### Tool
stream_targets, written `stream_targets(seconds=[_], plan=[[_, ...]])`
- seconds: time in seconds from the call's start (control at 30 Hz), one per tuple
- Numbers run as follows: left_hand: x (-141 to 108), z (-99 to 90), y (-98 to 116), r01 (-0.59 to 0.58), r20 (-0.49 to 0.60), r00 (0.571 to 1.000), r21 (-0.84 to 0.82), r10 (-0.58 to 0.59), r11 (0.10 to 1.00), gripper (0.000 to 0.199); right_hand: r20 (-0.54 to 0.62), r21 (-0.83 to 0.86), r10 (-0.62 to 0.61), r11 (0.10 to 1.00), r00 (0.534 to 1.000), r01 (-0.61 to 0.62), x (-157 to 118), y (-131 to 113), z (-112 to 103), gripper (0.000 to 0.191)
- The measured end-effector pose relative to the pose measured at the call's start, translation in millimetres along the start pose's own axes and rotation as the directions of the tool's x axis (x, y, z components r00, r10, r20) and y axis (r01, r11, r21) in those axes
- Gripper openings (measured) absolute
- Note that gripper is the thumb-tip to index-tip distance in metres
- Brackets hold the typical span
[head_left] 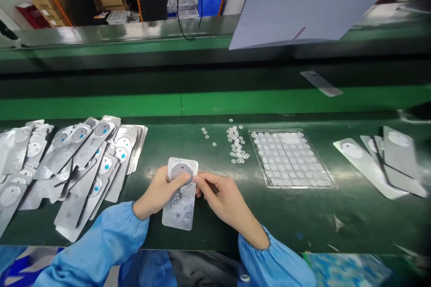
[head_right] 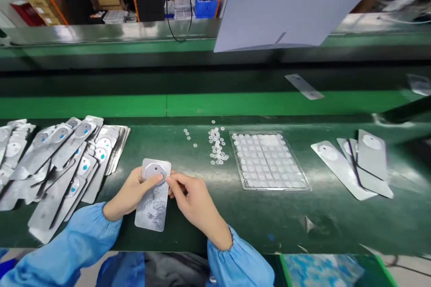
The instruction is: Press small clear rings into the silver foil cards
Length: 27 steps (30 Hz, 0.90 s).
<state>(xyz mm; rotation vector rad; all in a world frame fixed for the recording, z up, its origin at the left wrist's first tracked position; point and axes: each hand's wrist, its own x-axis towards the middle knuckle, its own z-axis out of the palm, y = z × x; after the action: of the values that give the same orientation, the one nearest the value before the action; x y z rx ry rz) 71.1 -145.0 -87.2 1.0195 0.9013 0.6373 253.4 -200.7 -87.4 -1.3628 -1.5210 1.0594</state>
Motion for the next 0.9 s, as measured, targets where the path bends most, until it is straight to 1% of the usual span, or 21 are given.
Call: stream_targets(seconds=[0.03,0.1,0.17,0.2,0.27,0.33,0.4,0.47,0.57,0.7,0.8,0.9], plan=[[2,2.1,-4,-0.009,-0.022,1.000,-0.002,0.009,1.000,0.038,-0.024,-0.064,-0.024,0.998,0.999,0.023,-2,2,1,0.045],[3,4.5,-8,-0.044,-0.084,0.995,0.055,0.049,0.998,0.037,-0.134,-0.180,-0.098,0.981,0.986,0.073,-5,4,4,0.034],[2,4.5,-9,-0.064,-0.123,0.989,0.122,0.079,0.990,0.045,-0.261,-0.263,-0.212,0.954,0.942,0.142,-8,3,7,0.017],[2,4.1,-10,-0.069,-0.125,0.988,0.150,0.089,0.986,0.047,-0.290,-0.289,-0.273,0.939,0.917,0.188,-9,2,9,0.012],[1,3.4,-11,-0.095,-0.115,0.986,0.195,0.119,0.976,0.042,-0.270,-0.320,-0.364,0.907,0.892,0.274,-11,0,12,0.019],[0,3.6,-13,-0.125,-0.106,0.983,0.225,0.152,0.966,0.035,-0.199,-0.353,-0.407,0.879,0.892,0.322,-12,1,14,0.027],[1,4.5,-16,-0.136,-0.103,0.981,0.226,0.163,0.964,0.033,-0.143,-0.406,-0.415,0.853,0.899,0.329,-14,5,16,0.030],[1,5.0,-18,-0.128,-0.098,0.983,0.225,0.153,0.966,0.034,-0.114,-0.462,-0.420,0.825,0.901,0.326,-15,10,17,0.031],[-1,3.6,-18,-0.090,-0.079,0.991,0.216,0.109,0.972,0.041,-0.098,-0.515,-0.437,0.791,0.894,0.331,-17,16,16,0.030],[-4,-0.1,-17,-0.027,-0.046,0.998,0.094,0.032,0.995,0.044,-0.097,-0.555,-0.448,0.765,0.889,0.325,-14,17,15,0.022],[-5,-0.9,-19,0.014,-0.056,0.998,0.039,-0.011,0.999,0.043,-0.091,-0.590,-0.454,0.741,0.886,0.319,-13,16,15,0.018],[-5,-0.4,-22,0.020,-0.050,0.999,0.026,-0.018,0.999,0.041,-0.088,-0.605,-0.453,0.732,0.887,0.314,-11,13,16,0.015]])
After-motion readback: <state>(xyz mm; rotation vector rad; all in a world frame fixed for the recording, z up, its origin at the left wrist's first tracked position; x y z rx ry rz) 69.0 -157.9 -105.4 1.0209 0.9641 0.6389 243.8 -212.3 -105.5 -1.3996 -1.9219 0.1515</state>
